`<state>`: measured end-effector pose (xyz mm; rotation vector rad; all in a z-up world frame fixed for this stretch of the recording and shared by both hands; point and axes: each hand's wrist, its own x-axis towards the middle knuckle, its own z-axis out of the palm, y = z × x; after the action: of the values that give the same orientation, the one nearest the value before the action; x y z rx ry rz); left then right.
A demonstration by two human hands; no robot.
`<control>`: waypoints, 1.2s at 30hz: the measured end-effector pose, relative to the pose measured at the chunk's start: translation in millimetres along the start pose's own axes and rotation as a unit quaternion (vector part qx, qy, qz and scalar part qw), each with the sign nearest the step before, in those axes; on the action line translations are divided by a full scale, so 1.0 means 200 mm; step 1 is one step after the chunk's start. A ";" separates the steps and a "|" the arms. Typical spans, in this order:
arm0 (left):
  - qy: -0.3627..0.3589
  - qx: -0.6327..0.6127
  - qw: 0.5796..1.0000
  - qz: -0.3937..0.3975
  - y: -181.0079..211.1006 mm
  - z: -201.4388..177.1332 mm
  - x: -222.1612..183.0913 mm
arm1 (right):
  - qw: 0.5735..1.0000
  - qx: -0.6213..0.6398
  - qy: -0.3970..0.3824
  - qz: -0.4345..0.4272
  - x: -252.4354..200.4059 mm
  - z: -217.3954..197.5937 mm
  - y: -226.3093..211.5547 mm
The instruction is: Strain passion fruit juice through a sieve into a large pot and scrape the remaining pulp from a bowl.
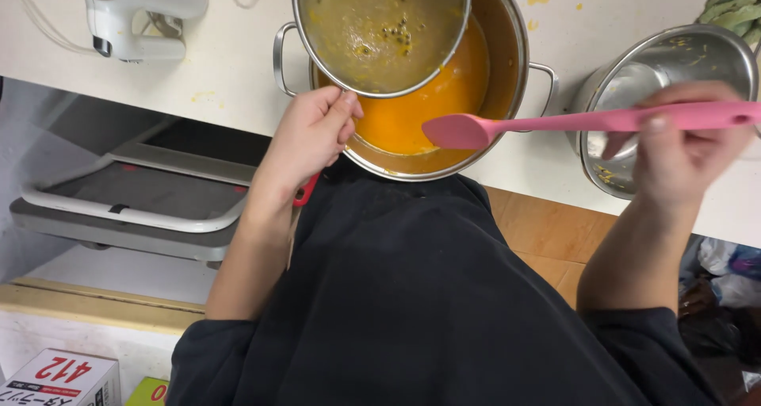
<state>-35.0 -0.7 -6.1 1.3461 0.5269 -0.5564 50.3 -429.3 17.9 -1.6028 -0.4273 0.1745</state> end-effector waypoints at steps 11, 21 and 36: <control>0.003 -0.001 1.000 0.014 -0.02 -0.03 -0.01 | 0.958 -0.166 -0.209 0.101 0.24 0.16 0.04; 0.007 0.018 1.000 0.018 -0.02 -0.04 0.01 | 0.941 -0.164 -0.252 0.155 0.35 0.20 0.08; 0.008 0.010 1.000 0.003 0.01 -0.05 0.00 | 0.965 -0.049 -0.215 0.144 0.32 0.08 0.19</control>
<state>-34.2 8.4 -7.0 1.3716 0.5326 -0.5474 109.2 -390.7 -11.4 -1.7190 -0.5393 0.7432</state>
